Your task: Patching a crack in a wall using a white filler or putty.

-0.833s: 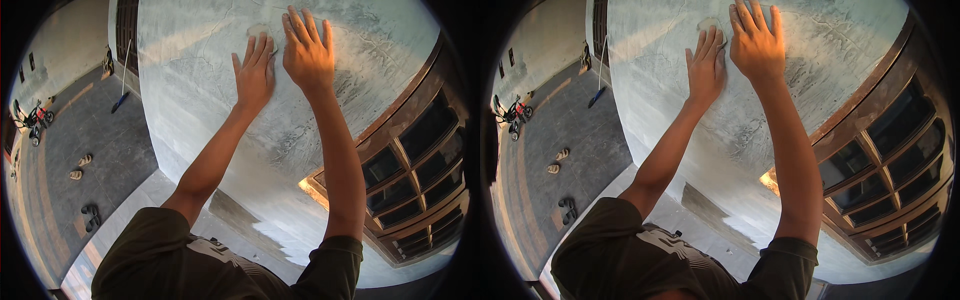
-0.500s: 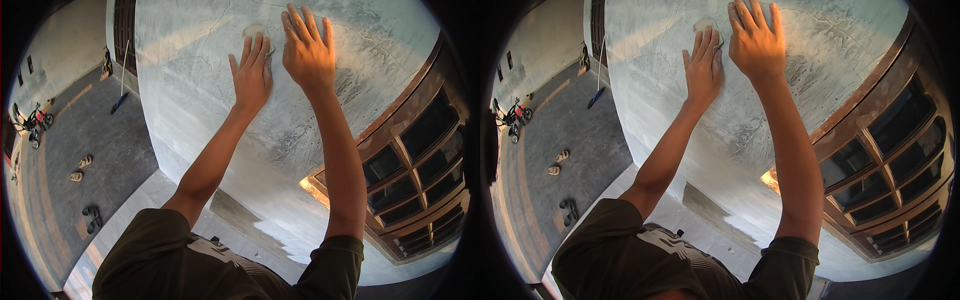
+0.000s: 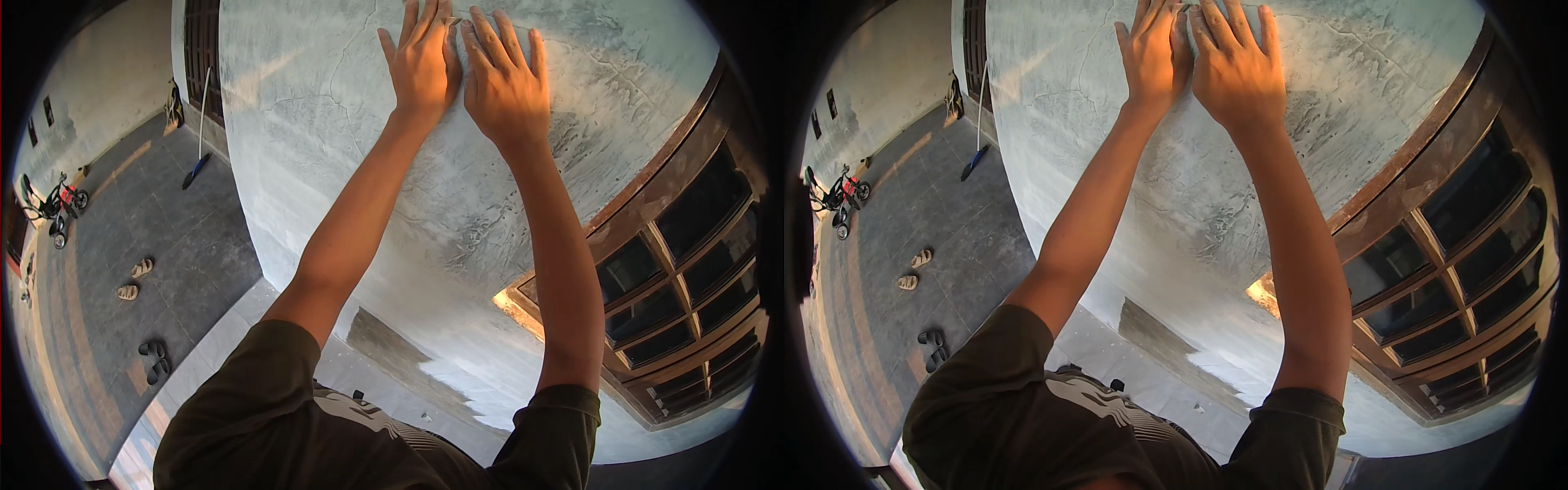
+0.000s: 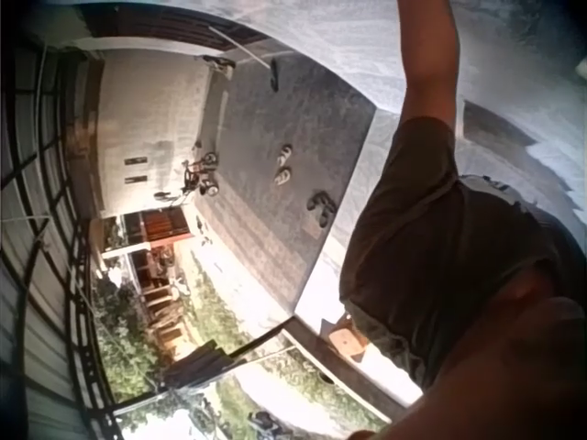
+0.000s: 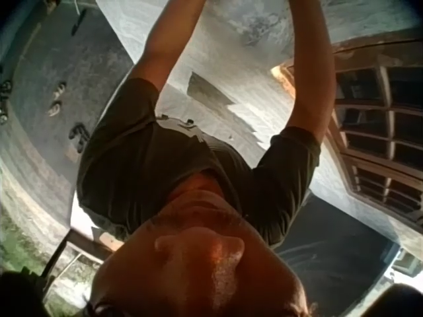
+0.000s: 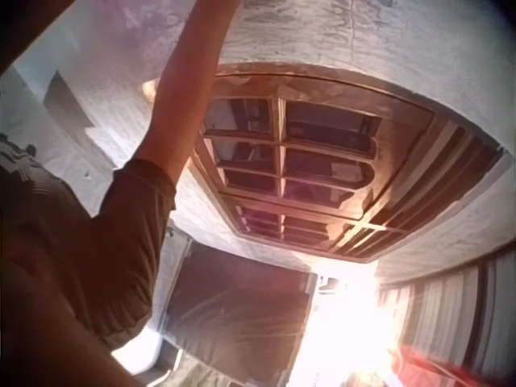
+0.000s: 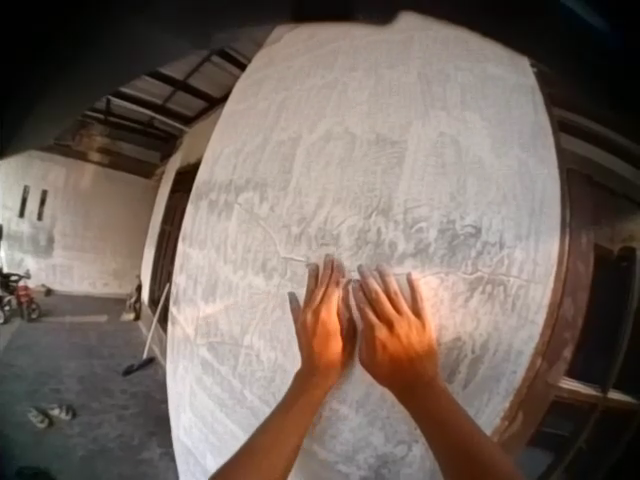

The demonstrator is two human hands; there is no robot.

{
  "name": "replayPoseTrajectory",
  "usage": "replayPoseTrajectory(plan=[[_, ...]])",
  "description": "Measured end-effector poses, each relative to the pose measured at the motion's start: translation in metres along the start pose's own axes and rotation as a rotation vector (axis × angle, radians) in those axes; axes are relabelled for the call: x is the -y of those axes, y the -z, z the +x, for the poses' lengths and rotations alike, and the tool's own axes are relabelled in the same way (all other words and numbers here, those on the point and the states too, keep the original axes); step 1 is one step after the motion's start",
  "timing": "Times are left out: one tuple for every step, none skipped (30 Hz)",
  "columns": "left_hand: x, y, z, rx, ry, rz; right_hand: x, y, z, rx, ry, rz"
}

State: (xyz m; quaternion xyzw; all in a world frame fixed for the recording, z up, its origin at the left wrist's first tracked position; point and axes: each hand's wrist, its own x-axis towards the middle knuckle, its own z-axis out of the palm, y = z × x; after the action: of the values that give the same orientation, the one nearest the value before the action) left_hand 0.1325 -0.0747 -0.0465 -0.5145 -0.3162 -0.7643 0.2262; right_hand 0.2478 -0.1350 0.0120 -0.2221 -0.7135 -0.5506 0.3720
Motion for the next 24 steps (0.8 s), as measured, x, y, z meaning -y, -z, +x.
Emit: replayPoseTrajectory(plan=[[0.001, 0.002, 0.004, 0.019, -0.014, 0.011, 0.000, 0.001, 0.001, 0.004, -0.001, -0.001], [0.003, 0.006, 0.005, 0.038, -0.029, 0.028, 0.001, 0.002, 0.003, -0.004, -0.001, 0.019], [0.000, 0.011, -0.023, 0.050, 0.034, 0.050, 0.002, 0.001, 0.002, -0.007, 0.001, 0.036], [-0.005, 0.018, -0.055, 0.121, 0.090, 0.077, 0.000, -0.003, -0.003, -0.008, 0.002, 0.038], [-0.010, 0.023, -0.066, 0.136, 0.108, 0.082, 0.000, -0.007, -0.006, -0.002, -0.003, -0.038], [-0.012, 0.024, -0.071, 0.151, 0.125, 0.088, -0.002, -0.010, -0.008, 0.004, -0.009, -0.114], [-0.004, 0.013, -0.059, 0.146, 0.124, 0.085, -0.006, -0.012, -0.010, 0.001, -0.005, -0.117], [0.000, 0.005, -0.028, 0.086, 0.076, 0.054, -0.005, -0.010, -0.010, 0.010, -0.012, -0.104], [0.003, 0.002, -0.009, 0.028, 0.023, 0.021, -0.004, -0.010, -0.007, 0.016, -0.021, -0.094], [0.007, 0.004, -0.007, 0.031, 0.021, 0.023, -0.002, -0.012, -0.004, 0.016, -0.025, -0.092], [0.007, 0.004, -0.010, 0.033, 0.015, 0.017, -0.002, -0.013, -0.004, 0.010, -0.020, -0.089], [0.008, 0.004, -0.013, 0.035, 0.008, 0.011, -0.002, -0.012, -0.004, 0.005, -0.014, -0.085], [0.001, 0.012, -0.038, 0.090, 0.064, 0.053, -0.001, -0.009, -0.006, 0.012, -0.015, -0.087], [0.000, 0.017, -0.055, 0.087, 0.062, 0.060, 0.001, -0.003, -0.005, 0.006, 0.006, -0.053], [-0.002, 0.018, -0.068, 0.114, 0.085, 0.074, 0.000, 0.000, -0.003, 0.001, 0.030, -0.026], [-0.001, 0.016, -0.074, 0.140, 0.109, 0.087, -0.001, 0.000, -0.002, -0.004, 0.033, -0.027], [-0.001, 0.008, -0.054, 0.083, 0.075, 0.073, -0.002, 0.002, -0.003, -0.006, 0.023, -0.014], [0.003, 0.002, -0.027, 0.084, 0.076, 0.073, -0.002, 0.003, -0.002, -0.007, 0.011, -0.005], [0.010, -0.002, 0.002, 0.077, 0.034, 0.066, -0.002, 0.002, 0.000, -0.008, 0.009, -0.008], [0.013, -0.003, 0.012, 0.074, -0.004, 0.057, -0.001, 0.001, 0.000, -0.014, 0.017, 0.003], [0.014, -0.002, 0.010, 0.052, -0.013, 0.042, -0.001, 0.000, 0.000, -0.021, 0.026, 0.013], [0.007, 0.002, -0.005, 0.056, -0.011, 0.037, -0.002, -0.002, -0.001, -0.015, 0.023, 0.010], [-0.001, 0.010, -0.035, 0.082, 0.045, 0.046, -0.001, -0.007, -0.002, -0.041, 0.023, 0.009], [-0.005, 0.014, -0.060, 0.106, 0.101, 0.054, -0.002, -0.011, -0.005, -0.067, 0.025, 0.006]])
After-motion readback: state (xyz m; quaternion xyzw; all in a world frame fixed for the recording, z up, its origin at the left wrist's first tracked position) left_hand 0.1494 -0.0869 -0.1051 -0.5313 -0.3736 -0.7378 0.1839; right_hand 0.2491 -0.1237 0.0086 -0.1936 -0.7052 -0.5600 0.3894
